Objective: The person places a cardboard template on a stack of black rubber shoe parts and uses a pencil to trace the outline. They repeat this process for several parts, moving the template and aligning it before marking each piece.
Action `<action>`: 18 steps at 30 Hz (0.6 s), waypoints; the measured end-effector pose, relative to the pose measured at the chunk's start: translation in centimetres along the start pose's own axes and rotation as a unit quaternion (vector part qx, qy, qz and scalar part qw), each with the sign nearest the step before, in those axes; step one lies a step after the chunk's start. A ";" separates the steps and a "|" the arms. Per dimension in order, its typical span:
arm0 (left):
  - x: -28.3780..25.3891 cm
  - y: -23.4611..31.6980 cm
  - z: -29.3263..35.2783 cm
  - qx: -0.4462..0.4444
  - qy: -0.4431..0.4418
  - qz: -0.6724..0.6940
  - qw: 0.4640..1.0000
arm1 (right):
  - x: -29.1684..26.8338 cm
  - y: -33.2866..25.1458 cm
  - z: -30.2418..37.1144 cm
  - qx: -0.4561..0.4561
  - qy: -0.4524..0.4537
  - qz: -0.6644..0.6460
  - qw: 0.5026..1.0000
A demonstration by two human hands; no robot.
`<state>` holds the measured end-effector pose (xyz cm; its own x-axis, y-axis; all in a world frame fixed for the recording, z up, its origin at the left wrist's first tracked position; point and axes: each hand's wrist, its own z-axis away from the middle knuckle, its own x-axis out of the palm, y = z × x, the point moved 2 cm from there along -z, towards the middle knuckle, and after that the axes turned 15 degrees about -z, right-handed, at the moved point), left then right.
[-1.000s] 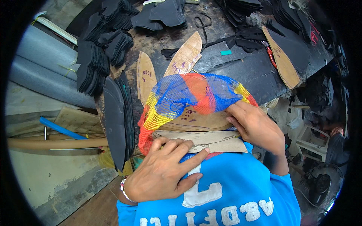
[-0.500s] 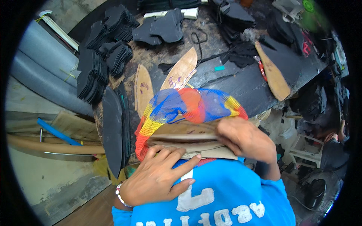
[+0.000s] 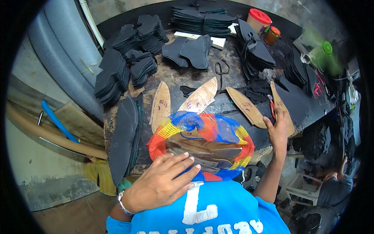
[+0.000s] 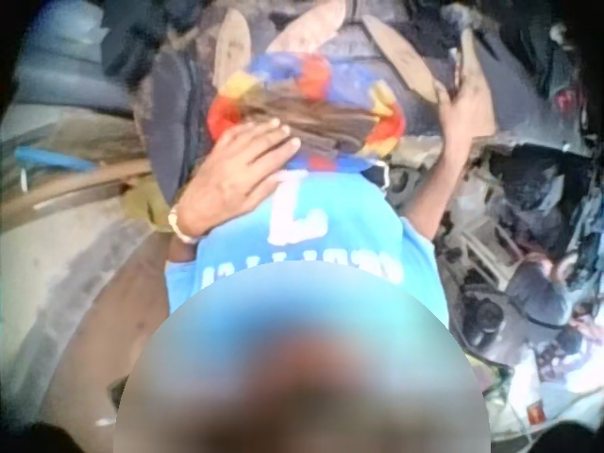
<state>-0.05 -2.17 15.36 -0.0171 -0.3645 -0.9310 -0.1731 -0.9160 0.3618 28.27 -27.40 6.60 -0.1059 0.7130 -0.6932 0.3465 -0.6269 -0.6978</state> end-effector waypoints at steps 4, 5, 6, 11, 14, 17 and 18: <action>0.1 -0.9 0.4 -0.019 0.051 -0.042 0.998 | 4.7 -4.1 -3.0 -0.204 -0.096 -0.044 0.973; 0.2 -1.0 0.4 -0.028 0.057 -0.055 0.996 | 6.1 -5.4 -3.7 -0.249 -0.150 -0.049 0.956; 0.5 -1.2 0.4 -0.044 0.055 -0.067 0.995 | 7.7 -6.6 -4.6 -0.291 -0.191 -0.056 0.936; 1.0 -1.4 1.2 -0.051 0.031 -0.045 0.997 | 13.6 -9.9 -8.2 -0.310 -0.334 0.118 0.882; 1.0 -1.6 1.3 -0.027 0.032 -0.046 0.998 | 14.1 -10.8 -9.7 -0.272 -0.376 0.169 0.870; 0.8 -1.6 1.2 -0.001 0.045 -0.068 0.997 | 12.1 -11.3 -9.8 -0.272 -0.368 0.149 0.877; 0.7 -1.5 1.2 0.005 0.050 -0.075 0.996 | 10.9 -11.5 -9.5 -0.290 -0.344 0.117 0.885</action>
<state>-0.97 -0.81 14.07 0.1083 -0.2386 -0.9650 -0.1762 -0.9600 0.2176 32.03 -9.41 8.81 -0.4409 0.0995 -0.8920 0.8335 -0.3232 -0.4481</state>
